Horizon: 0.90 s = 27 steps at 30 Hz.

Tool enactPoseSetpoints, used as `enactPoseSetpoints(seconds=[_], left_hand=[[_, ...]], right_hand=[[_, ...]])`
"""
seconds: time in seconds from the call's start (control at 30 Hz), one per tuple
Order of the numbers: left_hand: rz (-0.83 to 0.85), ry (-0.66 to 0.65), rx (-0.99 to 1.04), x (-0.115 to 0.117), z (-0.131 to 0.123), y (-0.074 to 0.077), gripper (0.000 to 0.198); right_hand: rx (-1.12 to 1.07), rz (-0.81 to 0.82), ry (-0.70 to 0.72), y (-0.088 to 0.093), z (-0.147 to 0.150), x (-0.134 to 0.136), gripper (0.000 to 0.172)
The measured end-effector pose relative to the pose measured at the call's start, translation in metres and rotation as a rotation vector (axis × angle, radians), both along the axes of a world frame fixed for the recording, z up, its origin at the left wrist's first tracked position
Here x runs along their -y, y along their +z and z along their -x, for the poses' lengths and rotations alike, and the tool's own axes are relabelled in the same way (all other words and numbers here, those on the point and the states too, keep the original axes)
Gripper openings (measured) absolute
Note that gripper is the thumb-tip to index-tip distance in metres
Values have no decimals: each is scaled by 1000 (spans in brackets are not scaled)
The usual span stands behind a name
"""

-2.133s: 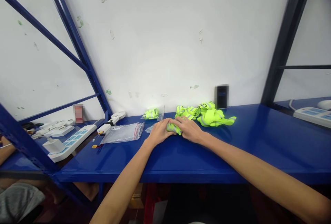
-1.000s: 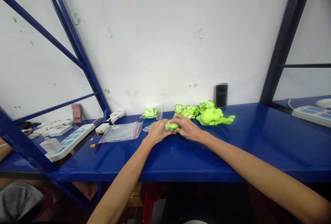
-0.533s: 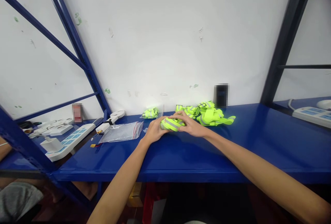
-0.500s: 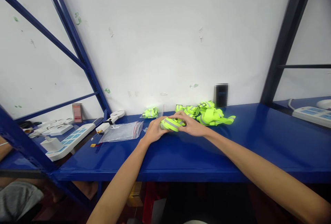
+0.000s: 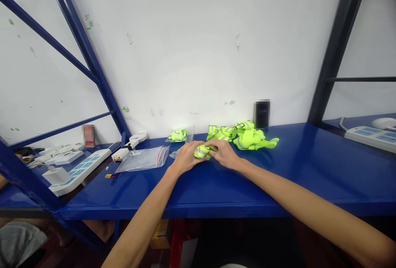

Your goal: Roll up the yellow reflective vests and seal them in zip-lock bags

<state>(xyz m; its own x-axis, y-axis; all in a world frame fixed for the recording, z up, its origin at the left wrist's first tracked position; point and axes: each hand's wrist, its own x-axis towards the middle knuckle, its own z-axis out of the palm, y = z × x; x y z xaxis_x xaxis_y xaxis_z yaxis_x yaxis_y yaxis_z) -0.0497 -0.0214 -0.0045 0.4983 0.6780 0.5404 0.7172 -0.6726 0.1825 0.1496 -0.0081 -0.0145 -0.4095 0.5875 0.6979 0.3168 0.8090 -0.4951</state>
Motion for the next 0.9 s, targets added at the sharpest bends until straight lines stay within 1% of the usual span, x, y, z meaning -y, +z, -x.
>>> enactPoseSetpoints(seconds=[0.1, 0.17, 0.23, 0.33, 0.37, 0.43, 0.5, 0.57, 0.67, 0.8, 0.83, 0.9], left_hand=[[-22, 3, -17, 1, -4, 2, 60], [-45, 0, -5, 2, -5, 2, 60], [-60, -8, 13, 1, -5, 1, 58], [-61, -26, 55, 0, -3, -1, 54], [-59, -27, 75, -1, -2, -1, 52], [-61, -21, 97, 0, -2, 0, 50], [-63, -20, 64, 1, -3, 1, 46], [-66, -23, -18, 2, -6, 3, 39], [-77, -2, -148, 3, -12, 6, 35], [-57, 35, -247, 2, -22, 5, 36], [-47, 49, -252, 3, -26, 4, 35], [-29, 92, -225, 6, -34, 0, 32]], right_hand=[[0, -155, -80, -2, 3, -4, 27], [32, -206, -148, -2, 5, -5, 27], [30, -173, -197, 0, 8, -2, 30], [-38, -48, -227, 2, 9, 10, 30], [-50, -26, -217, 3, 9, 15, 29], [-27, -29, -151, 6, 7, 26, 29], [60, -49, -57, 7, 4, 35, 34], [184, -47, 7, 8, 3, 39, 35], [319, -41, 34, 5, 3, 38, 29], [338, -26, 32, 2, 4, 31, 18], [324, 11, 41, 2, 3, 28, 15], [264, 140, 105, 2, -1, 22, 13]])
